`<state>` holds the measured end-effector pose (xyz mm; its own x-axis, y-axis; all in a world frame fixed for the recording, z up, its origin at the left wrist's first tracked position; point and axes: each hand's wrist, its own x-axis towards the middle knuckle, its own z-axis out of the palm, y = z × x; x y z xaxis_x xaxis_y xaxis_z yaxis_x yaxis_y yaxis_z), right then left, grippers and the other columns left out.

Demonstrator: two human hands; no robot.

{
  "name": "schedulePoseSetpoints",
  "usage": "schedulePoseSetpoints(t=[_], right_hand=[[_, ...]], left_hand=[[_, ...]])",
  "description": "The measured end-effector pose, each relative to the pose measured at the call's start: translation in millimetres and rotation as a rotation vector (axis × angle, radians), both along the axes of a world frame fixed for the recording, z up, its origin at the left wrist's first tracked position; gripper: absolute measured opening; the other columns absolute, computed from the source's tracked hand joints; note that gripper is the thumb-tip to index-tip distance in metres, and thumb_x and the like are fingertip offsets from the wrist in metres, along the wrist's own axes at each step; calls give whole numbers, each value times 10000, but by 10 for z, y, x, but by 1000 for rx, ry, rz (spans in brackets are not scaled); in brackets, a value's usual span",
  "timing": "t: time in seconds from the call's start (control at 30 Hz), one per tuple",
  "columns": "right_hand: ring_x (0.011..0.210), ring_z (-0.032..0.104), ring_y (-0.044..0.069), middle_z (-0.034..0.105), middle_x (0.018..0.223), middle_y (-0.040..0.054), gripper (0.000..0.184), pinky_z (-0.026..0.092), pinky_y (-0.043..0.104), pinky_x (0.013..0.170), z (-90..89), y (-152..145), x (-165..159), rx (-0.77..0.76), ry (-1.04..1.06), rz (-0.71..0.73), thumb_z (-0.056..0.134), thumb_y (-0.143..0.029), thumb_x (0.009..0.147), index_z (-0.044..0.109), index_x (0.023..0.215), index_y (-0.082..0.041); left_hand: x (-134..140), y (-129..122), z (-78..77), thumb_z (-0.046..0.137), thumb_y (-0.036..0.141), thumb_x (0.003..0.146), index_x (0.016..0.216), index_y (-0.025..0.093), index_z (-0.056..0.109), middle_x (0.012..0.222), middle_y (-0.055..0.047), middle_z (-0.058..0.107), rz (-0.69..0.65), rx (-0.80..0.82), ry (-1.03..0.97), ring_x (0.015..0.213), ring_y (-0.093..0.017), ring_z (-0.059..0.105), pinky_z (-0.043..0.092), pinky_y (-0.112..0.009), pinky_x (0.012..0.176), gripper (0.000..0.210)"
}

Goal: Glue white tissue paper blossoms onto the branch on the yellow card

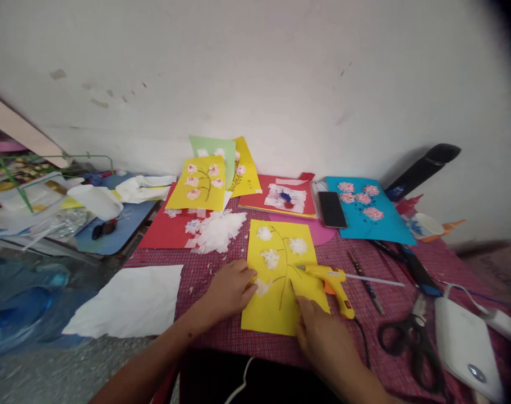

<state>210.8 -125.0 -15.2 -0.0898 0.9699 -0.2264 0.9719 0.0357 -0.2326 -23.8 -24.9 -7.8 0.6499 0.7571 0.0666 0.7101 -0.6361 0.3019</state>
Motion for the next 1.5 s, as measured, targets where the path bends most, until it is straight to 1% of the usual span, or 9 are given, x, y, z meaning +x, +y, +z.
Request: schedulePoseSetpoints(t=[0.1, 0.23, 0.4, 0.5, 0.6, 0.77, 0.97, 1.17, 1.5], right_hand=[[796, 680, 232, 690, 979, 108, 484, 504, 328, 712, -33, -72, 78, 57, 185, 40, 458, -84, 833, 600, 1287, -175], [839, 661, 207, 676, 904, 72, 317, 515, 306, 755, -60, -166, 144, 144, 510, 41, 413, -121, 898, 680, 1039, -216], [901, 657, 214, 667, 993, 86, 275, 528, 319, 795, -77, -210, 140, 260, 656, -11, 447, -150, 902, 623, 1103, -218], [849, 641, 209, 646, 927, 67, 143, 517, 317, 767, -44, -228, 122, 356, 717, -74, 486, -184, 914, 599, 989, -229], [758, 618, 192, 616, 815, 33, 110, 498, 303, 710, 29, -231, 85, 405, 813, -158, 486, -228, 951, 578, 893, -242], [746, 646, 179, 664, 860, 25, 239, 517, 312, 719, 114, -174, -49, 480, 1053, -165, 466, -228, 983, 609, 1174, -253], [766, 657, 167, 675, 888, 27, 258, 526, 297, 699, 96, -109, -199, 470, 1081, -48, 489, -191, 976, 628, 1182, -264], [755, 657, 152, 669, 870, 16, 250, 523, 280, 692, -11, -26, -244, 473, 1050, -19, 513, -185, 970, 634, 1177, -257], [718, 666, 163, 698, 806, 32, 227, 531, 283, 686, -38, 38, -270, 396, 1118, -245, 509, -304, 990, 712, 1013, -208]], left_hand=[[87, 30, 9, 557, 265, 894, 1003, 192, 622, 978, -67, 577, -31, -15, 57, 942, -221, 555, 467, -361, 840, 146], [98, 82, 59, 543, 219, 873, 889, 184, 605, 925, -60, 570, -91, -94, 79, 879, -200, 553, 465, -340, 795, 73], [100, 94, 84, 510, 158, 855, 771, 180, 551, 862, -43, 578, -80, -140, 15, 831, -175, 548, 449, -309, 746, 96], [89, 68, 72, 505, 138, 834, 745, 179, 536, 818, -26, 586, 12, -232, -154, 771, -155, 541, 433, -290, 694, 103], [84, 31, 33, 533, 159, 820, 789, 179, 555, 785, -9, 605, 149, -450, -407, 716, -135, 549, 427, -264, 641, 43], [145, -6, -57, 607, 191, 769, 793, 181, 512, 708, 30, 566, 312, -786, -732, 630, -104, 536, 422, -231, 582, 98], [197, -27, -137, 628, 197, 758, 911, 192, 528, 783, 19, 596, 351, -834, -869, 680, -115, 569, 459, -243, 623, 183], [180, -47, -123, 671, 229, 761, 891, 174, 578, 802, 2, 621, 284, -890, -957, 696, -121, 575, 444, -247, 643, 169], [140, -61, -85, 636, 185, 769, 885, 170, 633, 798, -4, 658, 216, -926, -966, 710, -125, 592, 445, -251, 674, 117]])
